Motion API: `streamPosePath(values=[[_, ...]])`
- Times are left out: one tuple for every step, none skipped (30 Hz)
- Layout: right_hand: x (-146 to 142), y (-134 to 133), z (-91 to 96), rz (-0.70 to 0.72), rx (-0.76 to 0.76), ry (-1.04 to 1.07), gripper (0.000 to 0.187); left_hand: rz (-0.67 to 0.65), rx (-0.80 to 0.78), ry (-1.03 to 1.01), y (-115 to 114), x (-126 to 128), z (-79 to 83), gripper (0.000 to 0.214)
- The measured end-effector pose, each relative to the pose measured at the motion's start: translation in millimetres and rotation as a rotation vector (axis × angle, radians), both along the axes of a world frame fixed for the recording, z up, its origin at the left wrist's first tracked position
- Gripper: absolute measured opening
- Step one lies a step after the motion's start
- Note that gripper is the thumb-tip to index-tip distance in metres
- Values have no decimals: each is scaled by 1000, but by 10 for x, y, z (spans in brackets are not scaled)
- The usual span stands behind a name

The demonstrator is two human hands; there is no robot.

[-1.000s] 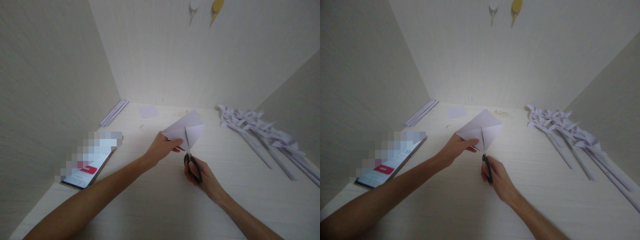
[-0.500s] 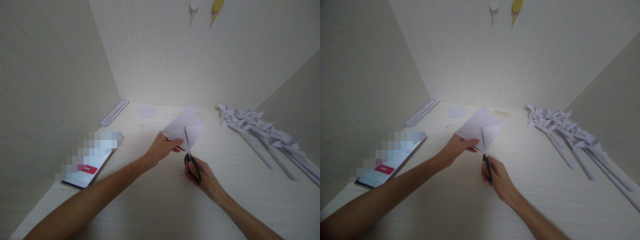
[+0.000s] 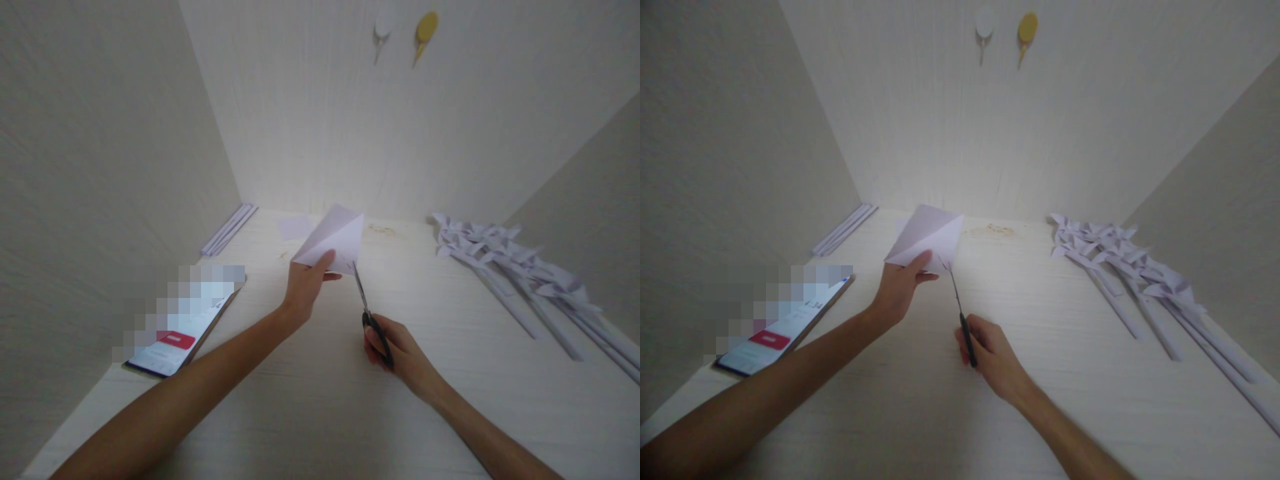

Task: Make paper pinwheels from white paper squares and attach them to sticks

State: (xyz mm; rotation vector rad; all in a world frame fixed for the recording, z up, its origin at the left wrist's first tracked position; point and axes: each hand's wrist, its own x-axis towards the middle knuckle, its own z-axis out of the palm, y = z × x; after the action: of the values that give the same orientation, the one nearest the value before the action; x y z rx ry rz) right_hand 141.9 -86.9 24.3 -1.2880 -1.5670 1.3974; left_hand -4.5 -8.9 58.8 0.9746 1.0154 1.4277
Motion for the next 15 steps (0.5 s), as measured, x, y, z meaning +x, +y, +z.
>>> streamPosePath(values=[[-3, 2, 0, -3, -2, 12, 31, 40, 17, -27, 20, -15, -15, 32], [-6, 6, -2, -9, -1, 33, 31, 70, 29, -43, 33, -26, -34, 34], [-8, 14, -8, -23, 3, 59, 30, 84, 33, -49, 40, -33, -59, 35], [-8, 24, -18, -46, 4, 88, 29, 85, 28, -47, 38, -33, -88, 35], [-6, 38, -30, -81, 6, 117, 28, 72, 22, -39, 27, -28, -121, 36], [-2, 56, -45, -129, 4, 145, 28, 58, 8, -30, 9, -17, -158, 36], [4, 75, -61, -184, 4, 174, 27, 44, -6, -25, -17, -3, -196, 34], [10, 96, -78, -238, 9, 203, 27, 17, -31, -19, -48, 15, -233, 32], [15, 116, -94, -280, 25, 237, 26, -16, -55, -9, -83, 33, -267, 29], [18, 135, -107, -316, 51, 269, 25, -56, -70, -1, -120, 50, -298, 27], [17, 153, -117, -346, 77, 285, 25, -78, -89, 11, -157, 65, -322, 25], [12, 168, -124, -367, 91, 288, 24, -85, -110, 34, -192, 78, -341, 23], [1, 180, -126, -383, 97, 279, 23, -96, -127, 57, -222, 87, -355, 20], [-15, 191, -125, -394, 97, 261, 23, -107, -139, 74, -247, 94, -364, 19], [-36, 201, -120, -408, 97, 241, 22, -114, -150, 87, -265, 99, -372, 18]])
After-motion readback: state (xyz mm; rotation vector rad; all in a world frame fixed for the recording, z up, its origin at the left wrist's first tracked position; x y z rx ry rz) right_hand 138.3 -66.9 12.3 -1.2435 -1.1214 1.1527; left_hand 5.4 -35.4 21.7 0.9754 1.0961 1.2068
